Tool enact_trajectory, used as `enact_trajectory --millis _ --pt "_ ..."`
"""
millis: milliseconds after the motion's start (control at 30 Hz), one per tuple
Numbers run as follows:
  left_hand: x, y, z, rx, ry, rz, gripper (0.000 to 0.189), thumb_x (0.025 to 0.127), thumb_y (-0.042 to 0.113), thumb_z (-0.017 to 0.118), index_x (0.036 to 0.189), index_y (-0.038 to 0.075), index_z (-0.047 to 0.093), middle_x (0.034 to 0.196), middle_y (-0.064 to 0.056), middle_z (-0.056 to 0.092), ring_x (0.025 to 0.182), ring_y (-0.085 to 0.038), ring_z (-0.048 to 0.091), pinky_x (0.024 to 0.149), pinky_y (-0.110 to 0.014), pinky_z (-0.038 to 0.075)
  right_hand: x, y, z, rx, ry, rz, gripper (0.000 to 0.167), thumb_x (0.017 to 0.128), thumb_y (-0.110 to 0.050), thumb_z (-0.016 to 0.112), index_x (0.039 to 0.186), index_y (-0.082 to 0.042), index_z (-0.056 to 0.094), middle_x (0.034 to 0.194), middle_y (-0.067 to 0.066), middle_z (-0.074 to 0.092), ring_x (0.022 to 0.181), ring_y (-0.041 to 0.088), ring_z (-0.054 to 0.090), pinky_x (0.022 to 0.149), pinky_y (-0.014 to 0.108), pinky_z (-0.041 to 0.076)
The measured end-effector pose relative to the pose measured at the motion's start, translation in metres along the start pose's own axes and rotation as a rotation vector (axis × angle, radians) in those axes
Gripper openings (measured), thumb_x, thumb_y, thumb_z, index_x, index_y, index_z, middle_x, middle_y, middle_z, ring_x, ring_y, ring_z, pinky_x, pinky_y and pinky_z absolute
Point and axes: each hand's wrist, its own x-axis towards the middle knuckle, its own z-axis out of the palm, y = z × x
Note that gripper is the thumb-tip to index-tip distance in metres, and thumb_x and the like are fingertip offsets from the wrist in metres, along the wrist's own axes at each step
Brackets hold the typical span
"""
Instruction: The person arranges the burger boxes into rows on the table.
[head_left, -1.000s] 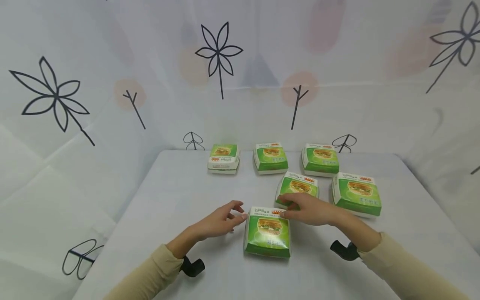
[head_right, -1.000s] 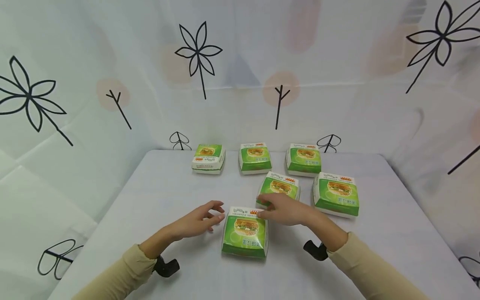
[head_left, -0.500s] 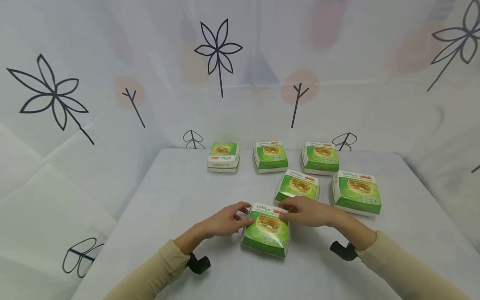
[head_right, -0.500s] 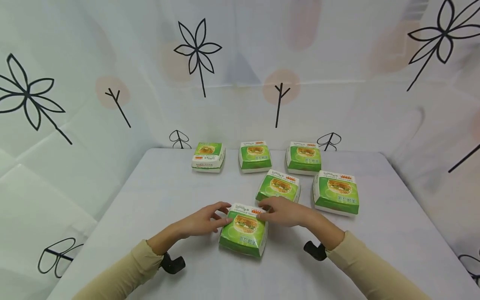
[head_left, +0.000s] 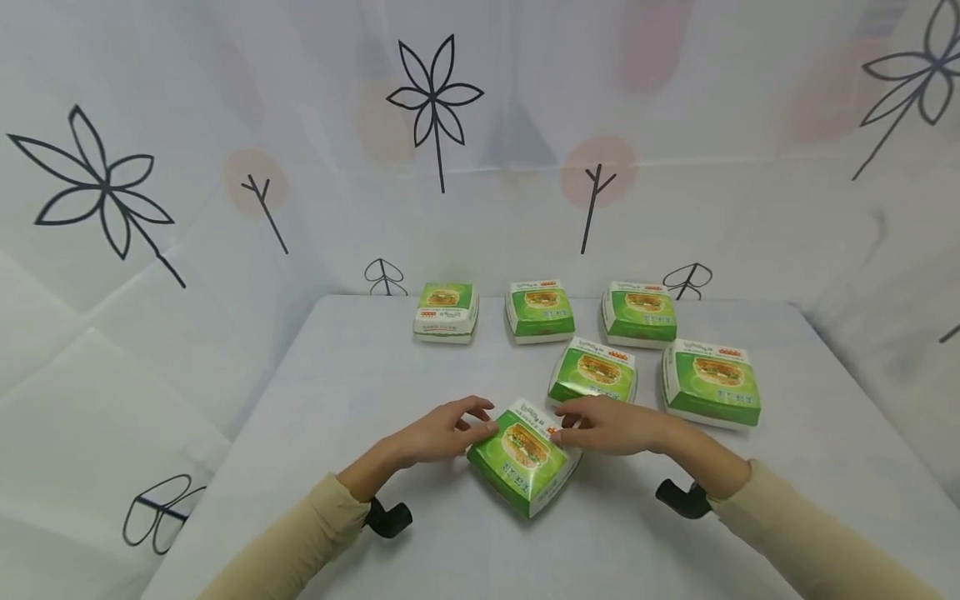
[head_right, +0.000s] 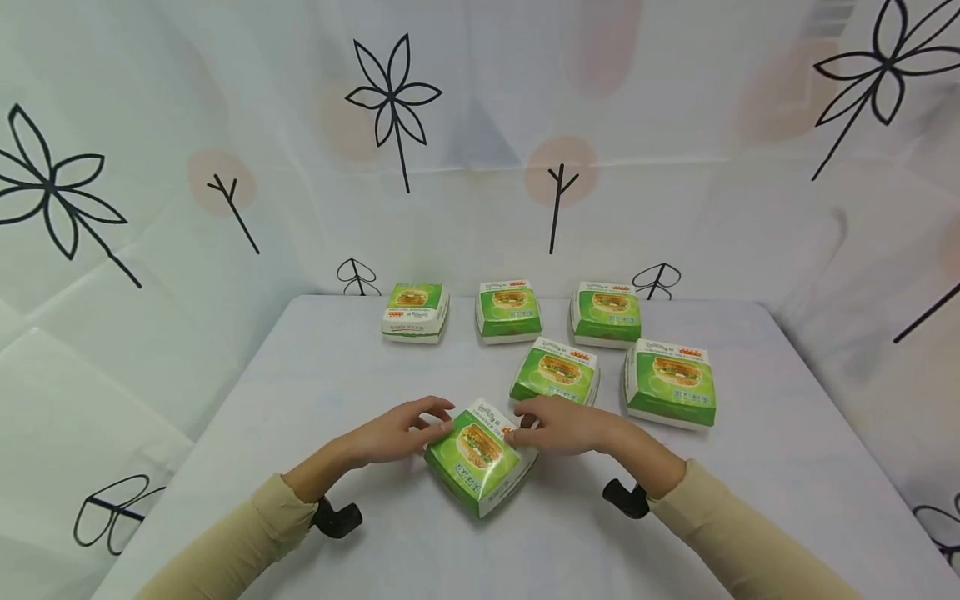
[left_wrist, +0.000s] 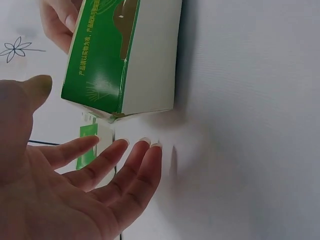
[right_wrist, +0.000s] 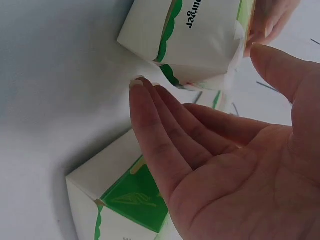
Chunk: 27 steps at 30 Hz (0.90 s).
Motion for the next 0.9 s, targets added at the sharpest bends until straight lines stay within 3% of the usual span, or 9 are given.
enact_trajectory --millis 200,367,533,633,900 --pt "-0.009 -0.004 0.002 0.029 -0.032 0.005 0.055 0.101 0.045 0.063 0.146 0.016 0.051 0.137 -0.005 0.058 0.117 -0.022 0.060 0.082 -0.036 0.056 0.007 0.001 -0.002 -0.014 -0.011 -0.007 0.059 0.104 -0.036 0.060 0.141 0.009 0.053 0.127 0.015 0.067 0.115 0.026 0.063 0.093 0.047 0.055" --pt "-0.003 -0.006 -0.004 0.036 -0.037 0.007 0.045 0.103 0.042 0.060 0.140 0.015 0.058 0.129 -0.005 0.062 0.111 -0.019 0.062 0.081 -0.034 0.057 0.009 0.002 0.001 0.037 -0.028 0.028 0.060 0.103 -0.036 0.061 0.143 0.008 0.051 0.124 0.012 0.066 0.102 0.020 0.063 0.086 0.040 0.055" --pt "0.005 -0.005 -0.010 0.013 -0.004 -0.003 0.041 0.106 0.043 0.055 0.135 0.015 0.063 0.121 -0.004 0.062 0.102 -0.019 0.063 0.079 -0.034 0.057 0.008 0.002 0.007 0.113 -0.051 0.055 0.071 0.102 -0.039 0.063 0.152 0.005 0.038 0.124 0.012 0.063 0.098 0.021 0.064 0.079 0.039 0.056" --pt "0.004 -0.005 -0.010 0.006 -0.001 -0.003 0.042 0.106 0.045 0.054 0.136 0.016 0.062 0.123 -0.004 0.061 0.102 -0.019 0.063 0.079 -0.034 0.057 0.007 0.001 0.009 0.105 -0.033 0.062 0.077 0.101 -0.040 0.064 0.155 0.005 0.032 0.130 0.016 0.061 0.103 0.023 0.064 0.082 0.041 0.057" --pt "-0.007 -0.012 -0.010 -0.028 0.007 -0.001 0.049 0.105 0.044 0.058 0.143 0.014 0.053 0.138 -0.010 0.057 0.110 -0.022 0.062 0.080 -0.035 0.058 0.010 -0.004 0.003 0.023 0.015 0.048 0.073 0.103 -0.041 0.060 0.154 0.004 0.035 0.146 0.025 0.053 0.129 0.037 0.057 0.101 0.054 0.051"
